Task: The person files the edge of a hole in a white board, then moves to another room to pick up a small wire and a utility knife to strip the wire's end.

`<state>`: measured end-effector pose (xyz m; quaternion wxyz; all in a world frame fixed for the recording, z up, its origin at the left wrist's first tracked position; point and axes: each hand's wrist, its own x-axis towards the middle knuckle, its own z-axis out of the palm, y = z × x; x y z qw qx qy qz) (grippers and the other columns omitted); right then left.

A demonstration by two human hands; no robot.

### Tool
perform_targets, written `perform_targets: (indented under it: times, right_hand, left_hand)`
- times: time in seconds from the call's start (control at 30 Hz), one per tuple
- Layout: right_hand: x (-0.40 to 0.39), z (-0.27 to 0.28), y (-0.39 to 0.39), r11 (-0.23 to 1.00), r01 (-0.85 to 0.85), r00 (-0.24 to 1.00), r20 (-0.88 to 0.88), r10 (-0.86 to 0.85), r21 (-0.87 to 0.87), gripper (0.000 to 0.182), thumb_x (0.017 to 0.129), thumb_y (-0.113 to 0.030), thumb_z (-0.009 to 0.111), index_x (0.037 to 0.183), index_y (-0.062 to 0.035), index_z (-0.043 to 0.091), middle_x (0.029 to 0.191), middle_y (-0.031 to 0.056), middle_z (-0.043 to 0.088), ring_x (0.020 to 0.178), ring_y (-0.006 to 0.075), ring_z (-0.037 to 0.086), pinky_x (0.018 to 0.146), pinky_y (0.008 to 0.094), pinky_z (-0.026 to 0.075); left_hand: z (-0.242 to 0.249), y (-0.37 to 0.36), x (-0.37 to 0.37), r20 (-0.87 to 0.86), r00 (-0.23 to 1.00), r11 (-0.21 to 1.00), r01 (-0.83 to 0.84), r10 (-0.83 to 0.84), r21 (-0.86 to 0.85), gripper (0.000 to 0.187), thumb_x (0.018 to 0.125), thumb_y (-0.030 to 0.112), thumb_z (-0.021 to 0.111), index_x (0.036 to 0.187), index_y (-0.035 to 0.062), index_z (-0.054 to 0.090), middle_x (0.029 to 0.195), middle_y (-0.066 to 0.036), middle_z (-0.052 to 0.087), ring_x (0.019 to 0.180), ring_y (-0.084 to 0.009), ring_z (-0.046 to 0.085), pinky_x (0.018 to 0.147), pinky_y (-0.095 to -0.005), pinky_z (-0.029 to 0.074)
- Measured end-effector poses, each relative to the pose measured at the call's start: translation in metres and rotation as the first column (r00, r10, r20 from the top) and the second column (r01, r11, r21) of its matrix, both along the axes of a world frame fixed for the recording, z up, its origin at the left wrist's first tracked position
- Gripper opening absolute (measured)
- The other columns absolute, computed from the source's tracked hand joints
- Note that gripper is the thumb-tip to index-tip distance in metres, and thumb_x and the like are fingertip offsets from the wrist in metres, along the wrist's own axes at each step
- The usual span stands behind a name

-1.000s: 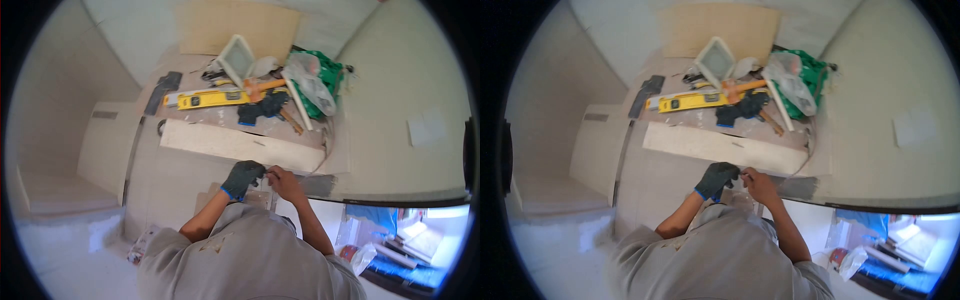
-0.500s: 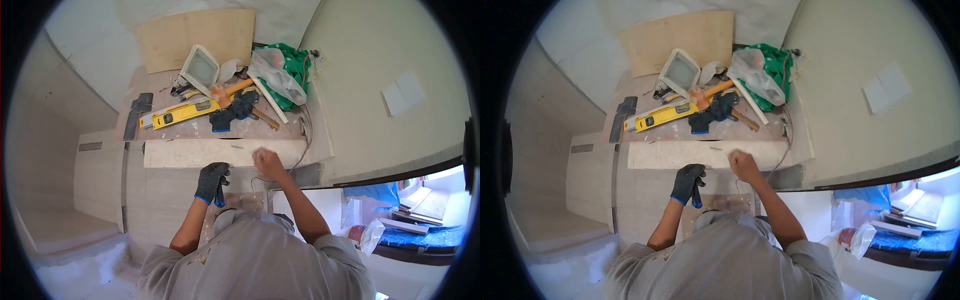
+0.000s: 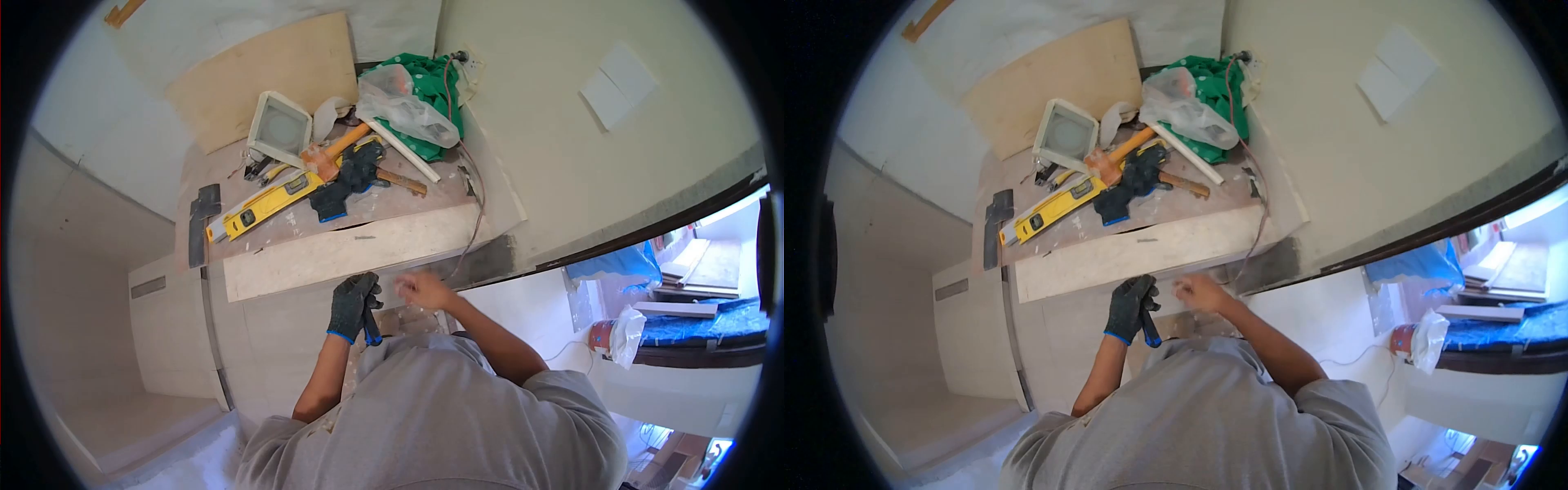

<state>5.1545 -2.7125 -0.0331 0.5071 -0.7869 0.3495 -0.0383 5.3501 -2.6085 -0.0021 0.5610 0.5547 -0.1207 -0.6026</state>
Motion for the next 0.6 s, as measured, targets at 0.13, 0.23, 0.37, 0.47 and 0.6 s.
perform_targets:
  times: [0.13,0.23,0.37,0.47,0.6]
  right_hand:
    - [-0.023,-0.001,0.043,0.943,0.011,0.996,0.075,-0.039,0.333,0.052,0.101,-0.038,0.06,0.138,-0.002,0.053,0.109,0.0134,0.07,0.091,0.0142,0.067,0.08,0.0316,0.054]
    - [-0.037,0.009,0.056,0.892,0.03,0.982,0.152,-0.109,0.451,0.052,0.099,-0.039,0.064,0.134,-0.0022,0.052,0.112,0.0098,0.064,0.099,0.0135,0.06,0.085,0.0312,0.051]
    - [-0.075,0.002,0.058,0.946,0.124,0.985,0.075,-0.152,0.299,0.039,0.095,-0.032,0.07,0.116,-0.0022,0.056,0.097,0.0032,0.062,0.09,0.0119,0.057,0.084,0.0297,0.049]
    - [-0.113,0.025,0.059,0.892,0.275,0.953,0.017,-0.301,0.358,0.032,0.092,-0.025,0.073,0.11,-0.0021,0.059,0.096,0.004,0.066,0.091,0.0129,0.06,0.085,0.0303,0.05]
    - [-0.189,-0.015,0.077,0.71,0.295,0.795,0.248,-0.554,0.639,0.024,0.094,-0.015,0.068,0.113,-0.0023,0.06,0.095,0.0061,0.068,0.092,0.016,0.065,0.087,0.0333,0.052]
  left_hand:
    - [-0.008,-0.023,-0.016,-0.035,0.999,1.0,-0.022,0.022,-0.011,0.027,0.097,0.028,0.066,0.103,0.0015,0.067,0.08,-0.007,0.067,0.057,-0.0132,0.06,0.058,-0.0325,0.058]
    - [0.002,-0.046,-0.045,-0.003,0.998,0.998,0.07,-0.07,0.001,0.033,0.099,0.034,0.064,0.103,0.0013,0.067,0.081,-0.007,0.066,0.062,-0.0149,0.061,0.062,-0.0344,0.059]
    - [-0.008,-0.07,-0.1,0.023,0.978,0.977,0.209,-0.208,-0.053,0.036,0.098,0.036,0.065,0.106,0.0016,0.067,0.087,-0.008,0.067,0.068,-0.0161,0.062,0.067,-0.0348,0.059]
    - [-0.027,-0.077,-0.145,0.094,0.918,0.897,0.398,-0.386,-0.195,0.035,0.1,0.032,0.062,0.113,-0.0002,0.067,0.098,-0.008,0.07,0.081,-0.0179,0.066,0.077,-0.0343,0.058]
    - [-0.009,-0.075,-0.199,0.213,0.694,0.638,0.718,-0.688,-0.279,0.035,0.104,0.021,0.054,0.13,-0.0006,0.063,0.118,-0.009,0.069,0.105,-0.0191,0.064,0.096,-0.0321,0.051]
